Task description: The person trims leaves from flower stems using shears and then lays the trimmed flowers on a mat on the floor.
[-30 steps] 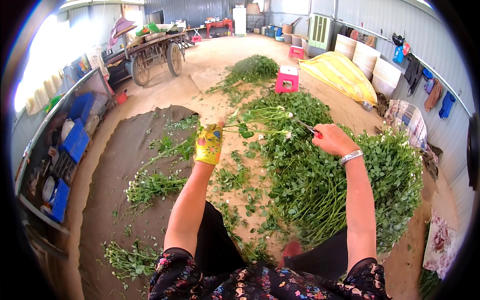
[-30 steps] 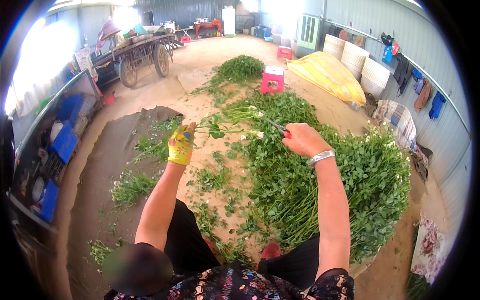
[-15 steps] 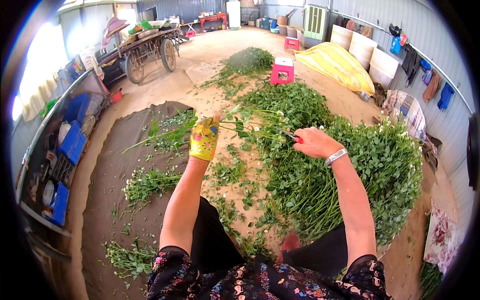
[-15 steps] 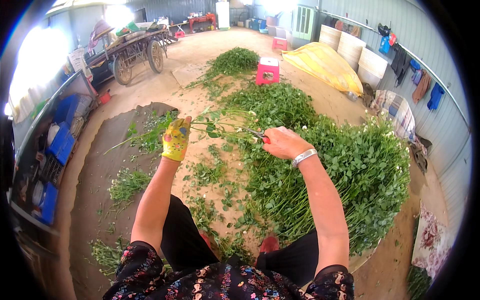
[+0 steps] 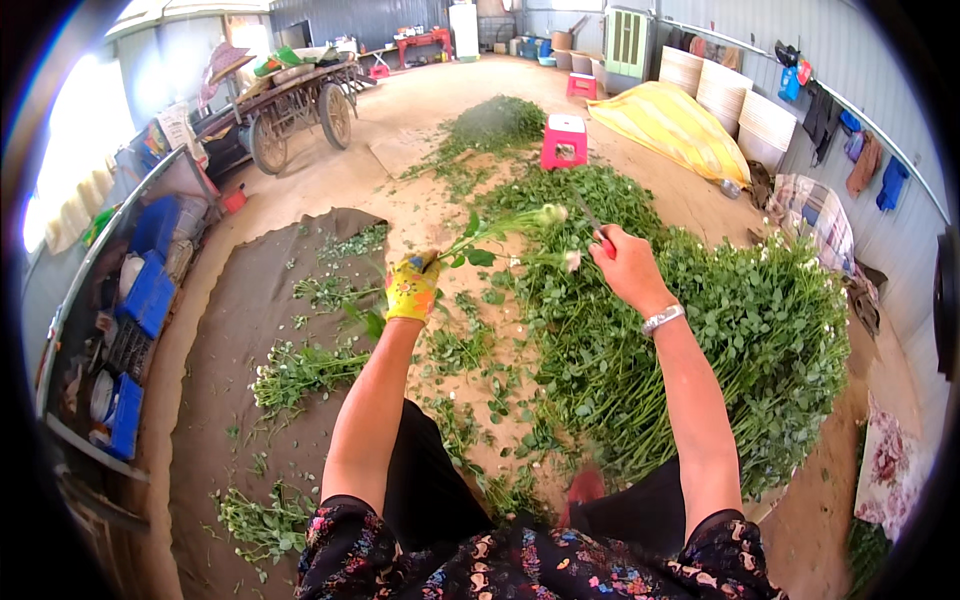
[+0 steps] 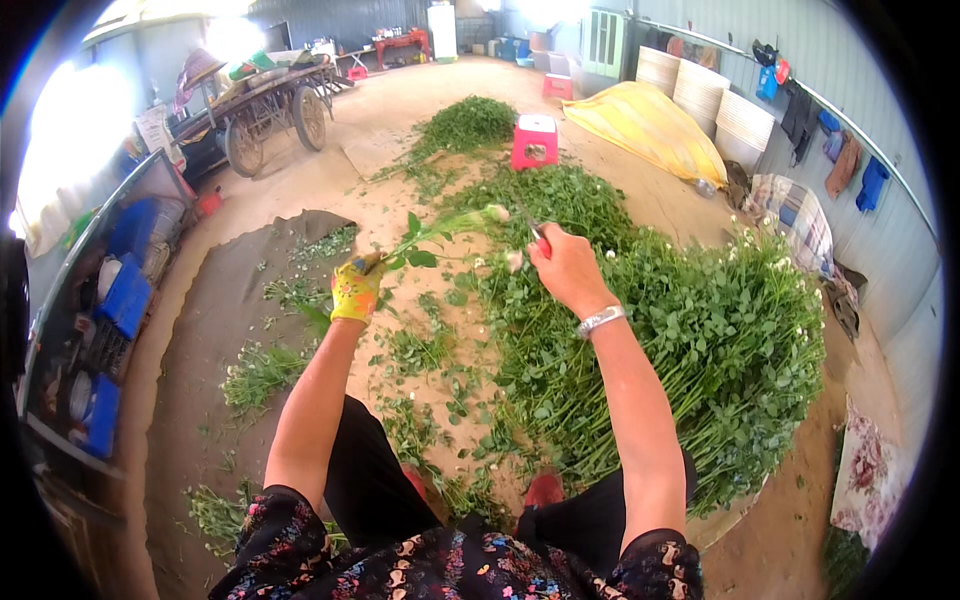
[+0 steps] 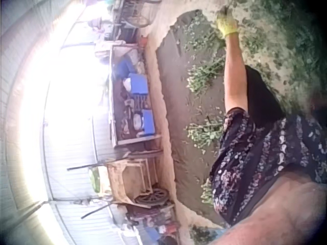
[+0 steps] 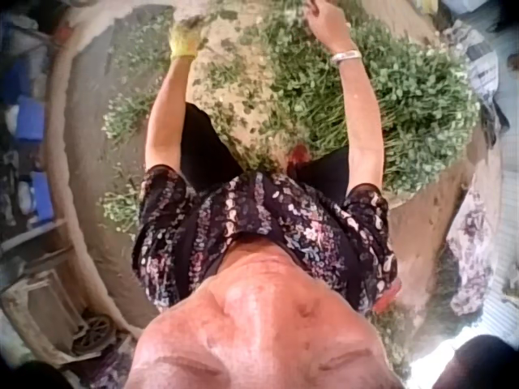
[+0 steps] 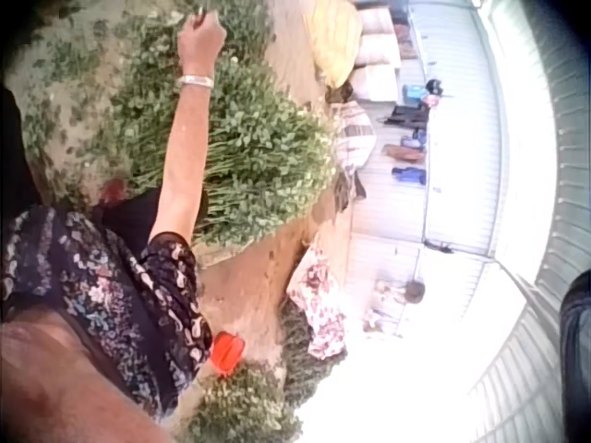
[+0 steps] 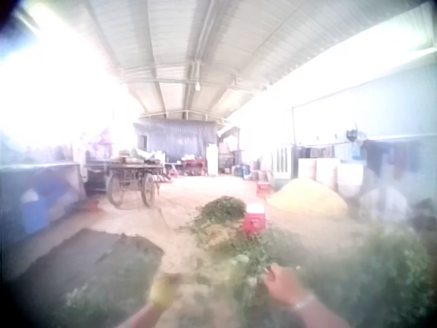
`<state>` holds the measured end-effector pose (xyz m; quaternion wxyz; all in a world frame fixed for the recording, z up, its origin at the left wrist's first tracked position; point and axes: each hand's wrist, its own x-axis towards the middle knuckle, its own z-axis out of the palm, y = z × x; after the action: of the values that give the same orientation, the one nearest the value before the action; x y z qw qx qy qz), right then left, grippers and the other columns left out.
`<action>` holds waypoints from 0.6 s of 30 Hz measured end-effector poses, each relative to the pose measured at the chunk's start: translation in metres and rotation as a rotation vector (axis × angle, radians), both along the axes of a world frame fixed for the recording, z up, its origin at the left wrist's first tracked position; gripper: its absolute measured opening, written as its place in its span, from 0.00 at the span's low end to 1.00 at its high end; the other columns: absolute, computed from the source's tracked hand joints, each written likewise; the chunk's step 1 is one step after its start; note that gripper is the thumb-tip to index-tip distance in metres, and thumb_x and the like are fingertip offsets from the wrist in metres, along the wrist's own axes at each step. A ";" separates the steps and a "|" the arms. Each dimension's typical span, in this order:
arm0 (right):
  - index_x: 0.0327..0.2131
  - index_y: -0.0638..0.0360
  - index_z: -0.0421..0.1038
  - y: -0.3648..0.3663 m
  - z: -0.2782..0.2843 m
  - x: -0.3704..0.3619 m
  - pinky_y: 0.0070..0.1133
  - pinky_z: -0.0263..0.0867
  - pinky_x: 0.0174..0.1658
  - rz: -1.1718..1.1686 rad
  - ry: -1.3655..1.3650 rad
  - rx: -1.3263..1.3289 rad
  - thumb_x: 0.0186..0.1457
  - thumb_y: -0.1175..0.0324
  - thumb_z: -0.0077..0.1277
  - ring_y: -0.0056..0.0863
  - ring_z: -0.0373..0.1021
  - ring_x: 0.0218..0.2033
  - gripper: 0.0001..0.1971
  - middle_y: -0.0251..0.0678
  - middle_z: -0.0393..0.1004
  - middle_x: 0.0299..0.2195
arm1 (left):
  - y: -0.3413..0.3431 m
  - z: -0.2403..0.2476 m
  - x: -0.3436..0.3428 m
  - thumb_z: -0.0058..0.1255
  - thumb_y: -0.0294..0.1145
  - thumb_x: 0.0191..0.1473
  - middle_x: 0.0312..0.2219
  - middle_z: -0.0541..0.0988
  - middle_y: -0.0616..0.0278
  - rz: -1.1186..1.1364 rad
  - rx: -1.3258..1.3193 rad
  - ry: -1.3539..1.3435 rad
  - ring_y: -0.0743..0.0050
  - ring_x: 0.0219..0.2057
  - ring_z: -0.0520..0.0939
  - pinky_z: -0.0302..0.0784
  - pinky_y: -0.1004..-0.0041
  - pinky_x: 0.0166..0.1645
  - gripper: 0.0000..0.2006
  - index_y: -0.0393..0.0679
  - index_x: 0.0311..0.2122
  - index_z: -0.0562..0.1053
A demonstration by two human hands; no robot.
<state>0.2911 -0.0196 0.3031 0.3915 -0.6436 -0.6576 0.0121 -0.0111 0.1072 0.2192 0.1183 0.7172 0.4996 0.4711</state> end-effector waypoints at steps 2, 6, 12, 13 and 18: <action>0.38 0.66 0.70 0.000 0.002 -0.004 0.29 0.64 0.29 0.001 0.076 0.084 0.52 0.66 0.52 0.39 0.68 0.22 0.13 0.46 0.71 0.21 | 0.019 -0.011 -0.007 0.56 0.28 0.50 0.33 0.81 0.61 -0.175 -0.470 -0.457 0.75 0.30 0.81 0.77 0.77 0.31 0.13 0.37 0.42 0.76; 0.41 0.67 0.69 0.002 0.000 -0.009 0.28 0.64 0.30 0.039 -0.022 0.083 0.52 0.66 0.52 0.39 0.68 0.23 0.15 0.47 0.71 0.22 | 0.014 -0.007 0.005 0.56 0.25 0.51 0.36 0.79 0.57 -0.381 -0.760 -0.887 0.68 0.30 0.81 0.82 0.74 0.30 0.15 0.40 0.46 0.74; 0.41 0.64 0.67 0.024 0.001 -0.030 0.36 0.67 0.36 0.119 -0.180 0.068 0.52 0.65 0.49 0.49 0.71 0.33 0.15 0.50 0.74 0.32 | 0.011 -0.006 0.014 0.56 0.26 0.51 0.35 0.77 0.61 -0.420 -0.822 -1.030 0.67 0.32 0.80 0.81 0.70 0.36 0.13 0.42 0.44 0.73; 0.41 0.63 0.67 0.030 0.002 -0.034 0.36 0.67 0.36 0.128 -0.212 0.075 0.53 0.64 0.49 0.48 0.71 0.33 0.15 0.49 0.73 0.32 | 0.011 -0.005 0.017 0.56 0.26 0.51 0.35 0.77 0.61 -0.430 -0.830 -1.033 0.67 0.32 0.80 0.81 0.70 0.35 0.13 0.42 0.44 0.73; 0.37 0.60 0.65 0.045 0.018 -0.060 0.37 0.68 0.32 0.104 -0.310 0.034 0.54 0.63 0.47 0.46 0.71 0.30 0.12 0.47 0.72 0.30 | 0.006 -0.010 0.026 0.56 0.27 0.51 0.36 0.77 0.62 -0.470 -0.890 -1.046 0.67 0.32 0.80 0.80 0.69 0.36 0.14 0.43 0.45 0.73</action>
<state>0.2312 0.0253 0.3214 0.2953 -0.5961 -0.7425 -0.0783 0.0145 0.1127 0.2090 0.7204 0.3706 0.3548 0.4667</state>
